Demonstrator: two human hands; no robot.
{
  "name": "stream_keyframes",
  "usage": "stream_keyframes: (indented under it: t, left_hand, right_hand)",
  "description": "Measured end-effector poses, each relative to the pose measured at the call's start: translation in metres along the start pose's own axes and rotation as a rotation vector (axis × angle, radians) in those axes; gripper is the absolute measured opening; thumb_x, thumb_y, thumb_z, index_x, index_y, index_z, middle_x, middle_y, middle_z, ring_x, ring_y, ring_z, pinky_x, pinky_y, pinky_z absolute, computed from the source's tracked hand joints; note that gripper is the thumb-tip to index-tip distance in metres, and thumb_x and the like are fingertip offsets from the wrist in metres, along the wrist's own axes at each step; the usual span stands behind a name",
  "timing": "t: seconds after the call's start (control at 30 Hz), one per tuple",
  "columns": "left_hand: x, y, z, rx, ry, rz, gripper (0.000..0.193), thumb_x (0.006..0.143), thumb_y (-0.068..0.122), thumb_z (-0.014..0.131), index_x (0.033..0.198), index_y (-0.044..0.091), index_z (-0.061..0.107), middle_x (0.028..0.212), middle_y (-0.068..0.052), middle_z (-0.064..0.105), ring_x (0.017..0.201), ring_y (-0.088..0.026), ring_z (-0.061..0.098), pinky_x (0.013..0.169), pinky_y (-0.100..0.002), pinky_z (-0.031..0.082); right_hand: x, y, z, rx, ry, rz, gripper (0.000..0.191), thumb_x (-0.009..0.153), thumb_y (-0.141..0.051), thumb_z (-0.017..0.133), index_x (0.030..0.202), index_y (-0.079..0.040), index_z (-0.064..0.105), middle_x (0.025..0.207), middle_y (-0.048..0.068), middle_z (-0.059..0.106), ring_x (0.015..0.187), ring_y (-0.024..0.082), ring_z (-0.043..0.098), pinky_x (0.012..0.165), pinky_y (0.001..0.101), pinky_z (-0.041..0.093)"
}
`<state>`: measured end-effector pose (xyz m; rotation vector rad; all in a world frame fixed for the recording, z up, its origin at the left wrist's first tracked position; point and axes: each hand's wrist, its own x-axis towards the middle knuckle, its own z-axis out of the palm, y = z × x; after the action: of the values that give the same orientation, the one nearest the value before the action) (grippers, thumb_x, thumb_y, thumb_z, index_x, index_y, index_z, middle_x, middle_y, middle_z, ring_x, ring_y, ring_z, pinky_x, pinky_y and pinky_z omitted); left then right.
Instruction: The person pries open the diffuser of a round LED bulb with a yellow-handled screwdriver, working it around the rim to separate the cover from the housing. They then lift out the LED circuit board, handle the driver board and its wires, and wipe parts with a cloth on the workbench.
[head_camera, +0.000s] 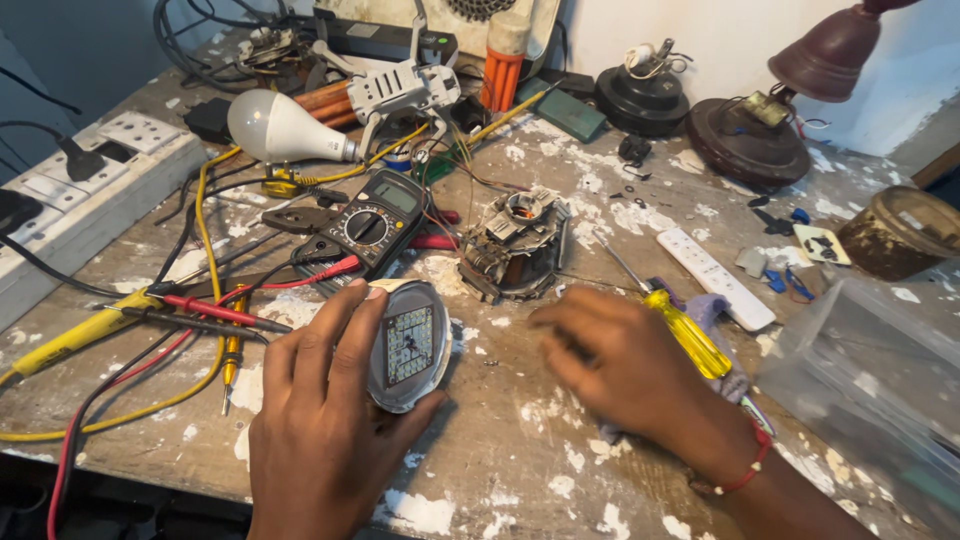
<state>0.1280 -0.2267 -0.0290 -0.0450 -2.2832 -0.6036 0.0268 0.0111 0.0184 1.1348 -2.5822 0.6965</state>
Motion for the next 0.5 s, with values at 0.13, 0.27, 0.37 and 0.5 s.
stream_keyframes:
  t: [0.13,0.27,0.37,0.5]
  left_hand:
    - [-0.002,0.008,-0.004,0.011,-0.003,-0.017,0.103,0.053,0.033,0.094,0.143,0.010,0.049,0.144,-0.011,0.054,0.116,-0.039,0.056,0.090,-0.048,0.051]
    - [-0.002,0.017,-0.009,0.017,-0.013,-0.022,0.102,0.056,0.033,0.093,0.144,0.010,0.048,0.144,-0.012,0.053,0.117,-0.038,0.055,0.092,-0.048,0.050]
    - [-0.002,0.024,-0.012,0.013,-0.012,-0.017,0.101,0.057,0.034,0.093,0.144,0.010,0.048,0.143,-0.013,0.053,0.118,-0.038,0.054,0.094,-0.049,0.049]
    - [-0.007,0.031,-0.016,-0.024,-0.015,-0.012,0.100,0.058,0.031,0.092,0.145,0.010,0.047,0.145,-0.013,0.052,0.124,-0.040,0.052,0.097,-0.050,0.047]
  right_hand:
    - [-0.012,0.011,-0.031,-0.158,0.128,0.344,0.022,0.083,-0.016,0.068,0.102,-0.007,0.074,0.092,0.011,0.072,0.080,0.027,0.073,0.068,0.0405,0.056]
    - [-0.025,0.033,-0.052,-0.430,-0.058,0.630,0.027,0.087,-0.028,0.071,0.105,-0.008,0.072,0.099,0.015,0.071,0.094,0.035,0.070,0.082,0.0471,0.054]
    - [-0.037,0.050,-0.059,-0.458,-0.164,0.687,0.032,0.086,-0.035,0.071,0.104,-0.010,0.072,0.105,0.014,0.071,0.102,0.035,0.068,0.087,0.0491,0.053]
    - [-0.046,0.065,-0.060,-0.461,-0.192,0.692,0.039,0.083,-0.042,0.074,0.105,-0.009,0.072,0.110,0.015,0.070,0.108,0.036,0.066,0.091,0.0492,0.052]
